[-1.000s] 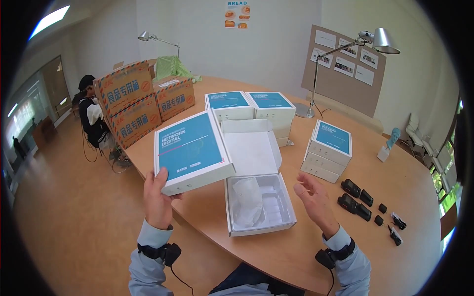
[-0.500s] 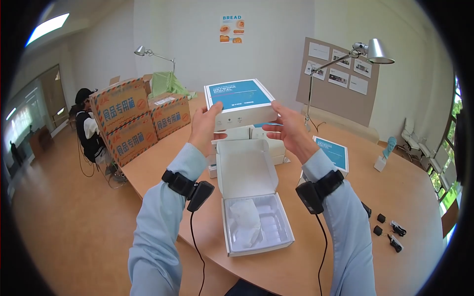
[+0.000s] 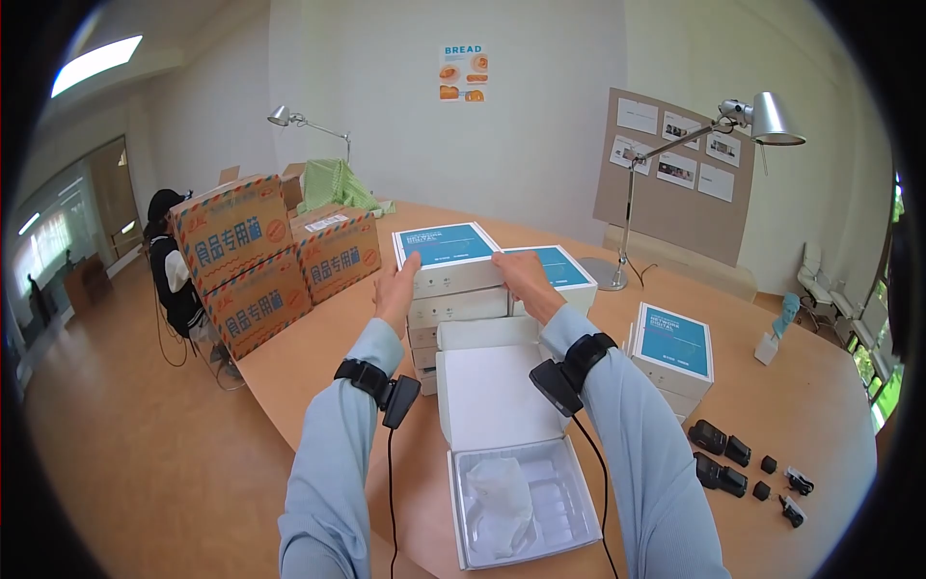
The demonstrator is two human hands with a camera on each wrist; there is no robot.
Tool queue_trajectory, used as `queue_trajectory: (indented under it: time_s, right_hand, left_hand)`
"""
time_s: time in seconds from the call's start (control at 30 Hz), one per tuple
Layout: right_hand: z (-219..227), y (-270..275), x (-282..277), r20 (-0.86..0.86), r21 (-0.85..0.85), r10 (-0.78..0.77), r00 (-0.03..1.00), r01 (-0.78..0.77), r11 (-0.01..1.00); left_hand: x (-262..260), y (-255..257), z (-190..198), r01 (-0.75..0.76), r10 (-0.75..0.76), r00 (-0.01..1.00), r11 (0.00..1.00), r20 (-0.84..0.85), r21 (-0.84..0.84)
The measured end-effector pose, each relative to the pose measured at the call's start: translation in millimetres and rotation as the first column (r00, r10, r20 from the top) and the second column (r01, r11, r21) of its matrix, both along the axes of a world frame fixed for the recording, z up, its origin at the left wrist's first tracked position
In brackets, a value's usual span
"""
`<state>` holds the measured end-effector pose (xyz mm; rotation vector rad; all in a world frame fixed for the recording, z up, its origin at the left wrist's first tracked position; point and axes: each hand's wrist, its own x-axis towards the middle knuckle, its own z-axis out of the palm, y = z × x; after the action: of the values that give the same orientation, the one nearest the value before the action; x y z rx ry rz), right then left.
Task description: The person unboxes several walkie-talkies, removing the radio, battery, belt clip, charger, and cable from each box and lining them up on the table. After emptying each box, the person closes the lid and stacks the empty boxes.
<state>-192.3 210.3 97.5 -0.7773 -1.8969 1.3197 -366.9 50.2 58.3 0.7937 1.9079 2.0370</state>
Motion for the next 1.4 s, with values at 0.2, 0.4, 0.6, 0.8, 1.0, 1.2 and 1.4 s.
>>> queue_trajectory:
  time_s: [0.2,0.4,0.6,0.8,1.0,1.2,1.4]
  right_hand:
    - [-2.1,26.1,44.7,-0.240,0.146,-0.223,0.945,0.262,0.954]
    - [-58.9,68.2,107.6,-0.393,-0.004,-0.553,0.735,0.600,0.800]
    - [-151.7,121.8,101.3,-0.346,-0.230,-0.658,0.669,0.620,0.750]
    - [-180.2,131.9,99.6,-0.220,-0.338,-0.624,0.750,0.542,0.770]
    - [-198.8,133.2,89.0,-0.243,-0.352,-0.483,0.841,0.388,0.852]
    - [-202.8,138.5,79.2,-0.195,-0.396,-0.335,0.922,0.238,0.887]
    - [-185.2,110.7,53.6,-0.248,-0.460,-0.153,0.957,0.022,0.887]
  left_hand:
    - [13.7,-24.4,6.1,0.090,-0.091,0.996,0.993,0.006,0.076]
    - [20.5,-50.6,-42.0,0.010,-0.020,0.976,0.999,0.218,0.045]
    - [20.5,-57.1,-107.1,0.068,-0.068,0.937,0.998,0.342,0.011]
    - [27.2,-51.1,-143.4,0.042,-0.073,0.870,0.996,0.487,0.075]
    - [33.1,-45.7,-150.1,0.185,-0.277,0.875,0.949,0.397,0.255]
    - [36.5,-45.0,-146.5,0.195,-0.303,0.875,0.935,0.378,0.297]
    - [23.5,-67.6,-143.5,0.066,-0.189,0.889,0.955,0.418,0.290]
